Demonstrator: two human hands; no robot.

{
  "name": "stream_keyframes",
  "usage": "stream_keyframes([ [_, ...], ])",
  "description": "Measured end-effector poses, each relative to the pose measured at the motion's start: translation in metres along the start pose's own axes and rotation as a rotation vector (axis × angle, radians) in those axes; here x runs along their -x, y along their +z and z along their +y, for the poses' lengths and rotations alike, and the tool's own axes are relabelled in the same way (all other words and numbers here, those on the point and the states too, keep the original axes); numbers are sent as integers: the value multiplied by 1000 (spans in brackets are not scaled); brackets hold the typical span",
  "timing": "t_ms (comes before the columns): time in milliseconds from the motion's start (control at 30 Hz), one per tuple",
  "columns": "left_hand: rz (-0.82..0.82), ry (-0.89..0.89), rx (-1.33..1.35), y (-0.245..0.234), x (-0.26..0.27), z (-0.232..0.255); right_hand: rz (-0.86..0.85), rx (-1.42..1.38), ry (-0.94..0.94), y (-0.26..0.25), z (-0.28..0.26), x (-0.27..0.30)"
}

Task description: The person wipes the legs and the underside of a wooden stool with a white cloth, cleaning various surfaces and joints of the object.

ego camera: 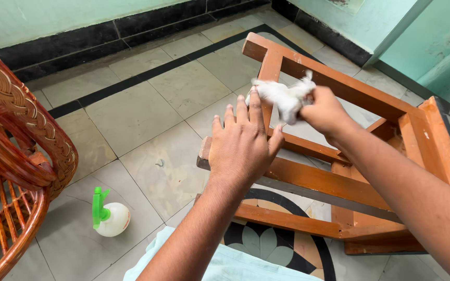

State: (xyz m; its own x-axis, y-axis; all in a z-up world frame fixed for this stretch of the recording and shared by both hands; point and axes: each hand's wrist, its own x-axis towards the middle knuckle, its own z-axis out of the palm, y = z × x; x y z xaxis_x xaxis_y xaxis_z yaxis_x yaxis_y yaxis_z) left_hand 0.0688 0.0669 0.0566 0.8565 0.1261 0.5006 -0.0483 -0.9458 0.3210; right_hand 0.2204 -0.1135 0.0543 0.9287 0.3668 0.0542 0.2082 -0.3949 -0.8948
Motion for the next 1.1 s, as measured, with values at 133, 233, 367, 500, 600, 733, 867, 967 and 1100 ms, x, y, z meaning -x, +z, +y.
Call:
stream_keyframes([
  [133,10,-4,51,3,1,1,-438,101,353,10,24,15],
  [233,27,12,10,8,1,-2,-566,-159,362,41,35,18],
  [367,46,28,-18,7,0,-1,-533,-434,278,48,29,-4],
  [500,-10,25,3,4,-1,-1,-219,-556,289,50,42,-59],
  [600,-108,1,77,3,-1,-2,-33,-678,182,37,59,-122],
  [733,-57,5,44,2,-3,-3,261,-941,250,28,72,-166],
  [867,-33,5,26,9,-3,-4,17,-868,276,29,67,-147],
  [967,-37,2,19,11,-6,-3,-150,-586,361,21,58,-103],
  [1100,21,-1,8,8,-1,-3,-119,-276,262,12,43,-51],
])
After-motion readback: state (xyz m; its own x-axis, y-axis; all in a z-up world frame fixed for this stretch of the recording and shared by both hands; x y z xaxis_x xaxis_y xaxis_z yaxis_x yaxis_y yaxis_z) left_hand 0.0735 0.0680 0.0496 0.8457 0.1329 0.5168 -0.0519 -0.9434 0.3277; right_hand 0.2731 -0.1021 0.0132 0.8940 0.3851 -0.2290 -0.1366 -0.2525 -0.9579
